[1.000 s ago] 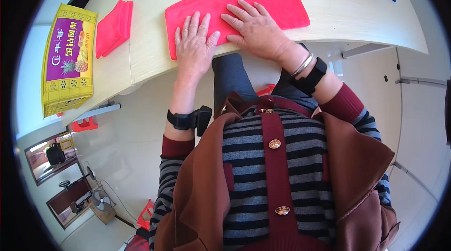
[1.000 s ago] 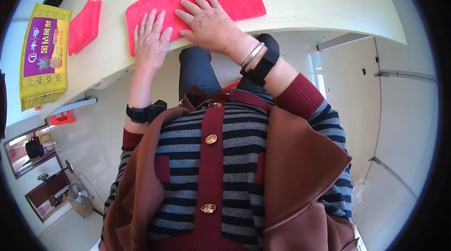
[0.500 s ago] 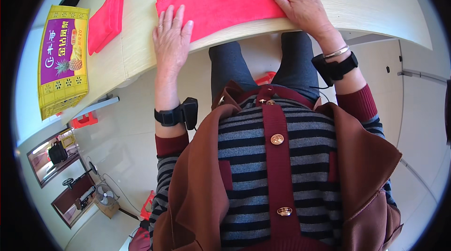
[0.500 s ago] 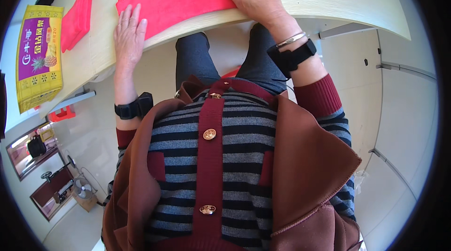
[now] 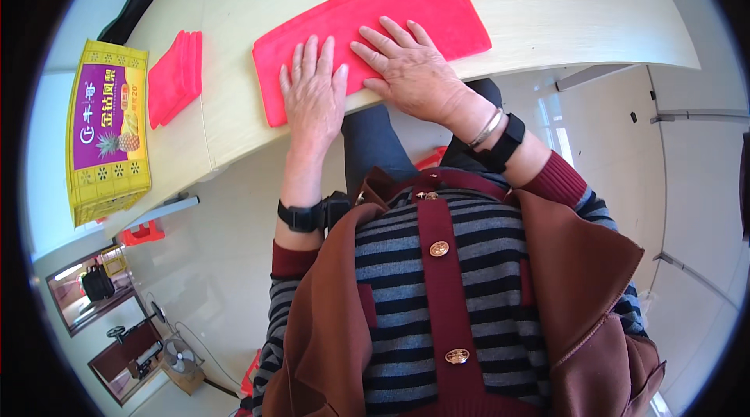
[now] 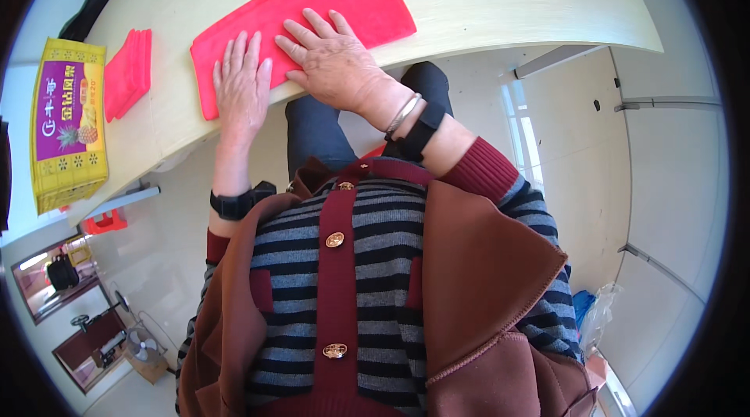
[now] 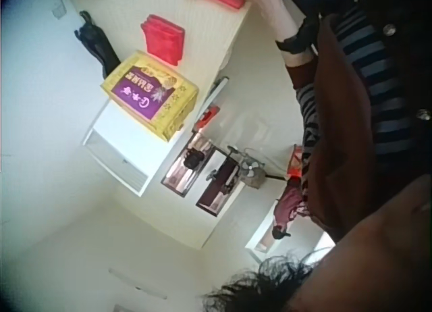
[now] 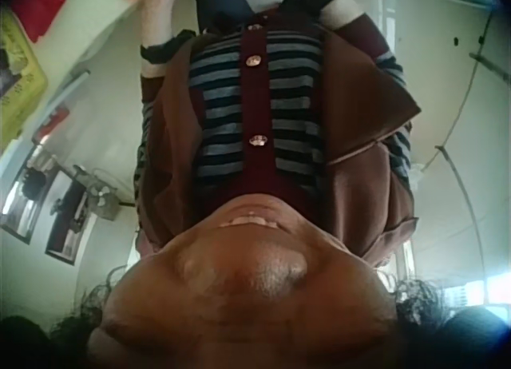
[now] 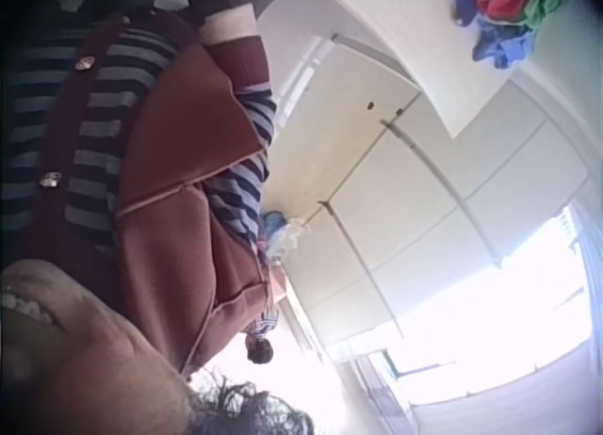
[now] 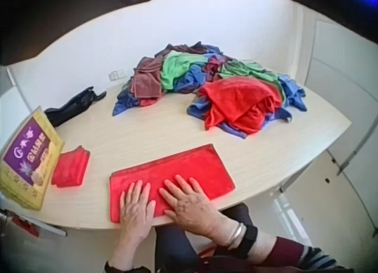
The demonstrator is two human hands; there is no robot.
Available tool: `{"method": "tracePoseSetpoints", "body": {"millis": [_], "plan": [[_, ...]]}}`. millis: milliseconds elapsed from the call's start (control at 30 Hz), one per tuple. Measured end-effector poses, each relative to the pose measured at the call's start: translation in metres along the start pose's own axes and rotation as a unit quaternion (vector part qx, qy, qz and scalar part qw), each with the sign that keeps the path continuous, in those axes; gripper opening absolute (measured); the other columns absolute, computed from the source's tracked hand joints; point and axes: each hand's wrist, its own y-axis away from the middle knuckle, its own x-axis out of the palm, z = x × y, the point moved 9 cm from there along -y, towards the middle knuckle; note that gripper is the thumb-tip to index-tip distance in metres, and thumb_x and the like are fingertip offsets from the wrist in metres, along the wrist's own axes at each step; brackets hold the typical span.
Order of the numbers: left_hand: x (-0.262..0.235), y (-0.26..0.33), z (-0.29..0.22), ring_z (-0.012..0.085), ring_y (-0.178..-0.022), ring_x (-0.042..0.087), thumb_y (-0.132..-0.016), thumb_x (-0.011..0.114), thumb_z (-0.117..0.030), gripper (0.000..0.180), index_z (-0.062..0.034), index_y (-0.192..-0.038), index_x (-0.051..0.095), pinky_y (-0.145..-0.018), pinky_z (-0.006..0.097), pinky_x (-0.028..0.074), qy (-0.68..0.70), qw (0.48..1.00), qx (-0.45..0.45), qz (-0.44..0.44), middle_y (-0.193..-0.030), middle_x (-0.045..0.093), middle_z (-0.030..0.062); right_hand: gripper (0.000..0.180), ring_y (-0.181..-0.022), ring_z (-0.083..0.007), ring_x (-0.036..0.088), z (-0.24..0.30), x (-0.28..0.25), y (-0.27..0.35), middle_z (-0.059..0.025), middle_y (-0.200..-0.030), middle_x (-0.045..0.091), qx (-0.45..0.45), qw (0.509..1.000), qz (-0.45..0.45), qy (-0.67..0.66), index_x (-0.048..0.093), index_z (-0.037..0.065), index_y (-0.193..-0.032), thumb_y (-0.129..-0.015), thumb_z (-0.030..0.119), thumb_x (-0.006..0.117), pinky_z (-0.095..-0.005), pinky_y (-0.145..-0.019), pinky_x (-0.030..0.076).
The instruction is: Folding various pieces of colored fabric and stacking them on a table.
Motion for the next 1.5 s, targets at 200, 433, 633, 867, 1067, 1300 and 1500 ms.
{"method": "tracePoseSetpoints", "body": {"millis": [200, 433, 633, 867, 1067, 1300, 1500], "plan": [[-0.021, 0.017, 0.025, 0.0293, -0.134, 0.037, -0.095, 0.048, -0.030, 0.043, -0.0100, -0.134, 0.050, -0.112, 0.047, 0.022, 0.012, 0.997, -0.003, -0.076, -0.140, 0.046, 0.0135, 0.057, -0.139, -0.0305, 0.028, -0.047, -0.017, 0.021, -0.0084, -0.148, 0.038, 0.019, 1.000, -0.004, -0.004, 0.042, 0.014, -0.141, -0.093, 0.044, 0.049, -0.0455, -0.114, 0.022], [-0.238, 0.027, -0.113, 0.0243, -0.078, 0.065, -0.082, 0.061, -0.010, 0.012, -0.0052, -0.091, 0.067, -0.079, 0.038, 0.051, 0.274, 0.912, 0.305, 0.024, -0.083, 0.067, 0.0098, 0.056, -0.138, -0.0324, 0.029, -0.061, -0.018, 0.021, -0.0108, -0.146, 0.039, 0.030, 0.997, 0.039, -0.061, 0.043, 0.012, -0.140, -0.092, 0.039, 0.053, -0.0438, -0.114, 0.024], [-0.321, 0.069, -0.144, 0.0246, -0.080, 0.067, -0.082, 0.059, -0.013, 0.010, -0.0098, -0.078, 0.068, -0.070, 0.036, 0.054, 0.203, 0.906, 0.362, 0.085, -0.085, 0.069, 0.0090, 0.056, -0.138, -0.0336, 0.029, -0.061, -0.022, 0.025, -0.0115, -0.145, 0.039, 0.030, 0.998, 0.006, -0.054, 0.044, 0.012, -0.139, -0.090, 0.036, 0.056, -0.0449, -0.114, 0.023], [-0.331, 0.090, -0.147, 0.0245, -0.079, 0.067, -0.082, 0.059, -0.014, 0.010, -0.0104, -0.079, 0.068, -0.069, 0.035, 0.054, 0.244, 0.886, 0.389, 0.062, -0.085, 0.068, 0.0088, 0.056, -0.138, -0.0333, 0.029, -0.058, -0.022, 0.027, -0.0114, -0.146, 0.038, 0.041, 0.997, 0.016, -0.068, 0.044, 0.012, -0.139, -0.090, 0.036, 0.056, -0.0478, -0.114, 0.022], [-0.327, 0.067, -0.161, 0.0244, -0.079, 0.067, -0.083, 0.059, -0.015, 0.010, -0.0110, -0.080, 0.068, -0.069, 0.034, 0.054, 0.289, 0.872, 0.391, 0.061, -0.084, 0.068, 0.0086, 0.055, -0.138, -0.0328, 0.030, -0.055, -0.020, 0.025, -0.0114, -0.146, 0.038, 0.038, 0.997, 0.008, -0.059, 0.045, 0.013, -0.139, -0.090, 0.036, 0.055, -0.0475, -0.114, 0.021], [-0.327, 0.053, -0.164, 0.0242, -0.079, 0.067, -0.083, 0.059, -0.016, 0.010, -0.0116, -0.081, 0.068, -0.068, 0.033, 0.054, 0.351, 0.844, 0.403, 0.052, -0.084, 0.068, 0.0085, 0.055, -0.137, -0.0329, 0.030, -0.059, -0.023, 0.027, -0.0116, -0.146, 0.038, 0.047, 0.998, 0.004, -0.036, 0.045, 0.012, -0.138, -0.090, 0.036, 0.055, -0.0475, -0.114, 0.021], [-0.332, 0.048, -0.159, 0.0241, -0.078, 0.067, -0.083, 0.059, -0.016, 0.010, -0.0122, -0.082, 0.068, -0.068, 0.032, 0.054, 0.386, 0.825, 0.411, 0.035, -0.083, 0.068, 0.0083, 0.055, -0.137, -0.0331, 0.030, -0.059, -0.025, 0.025, -0.0125, -0.145, 0.039, 0.043, 0.997, 0.004, -0.061, 0.045, 0.012, -0.138, -0.089, 0.034, 0.056, -0.0476, -0.114, 0.021]]}}
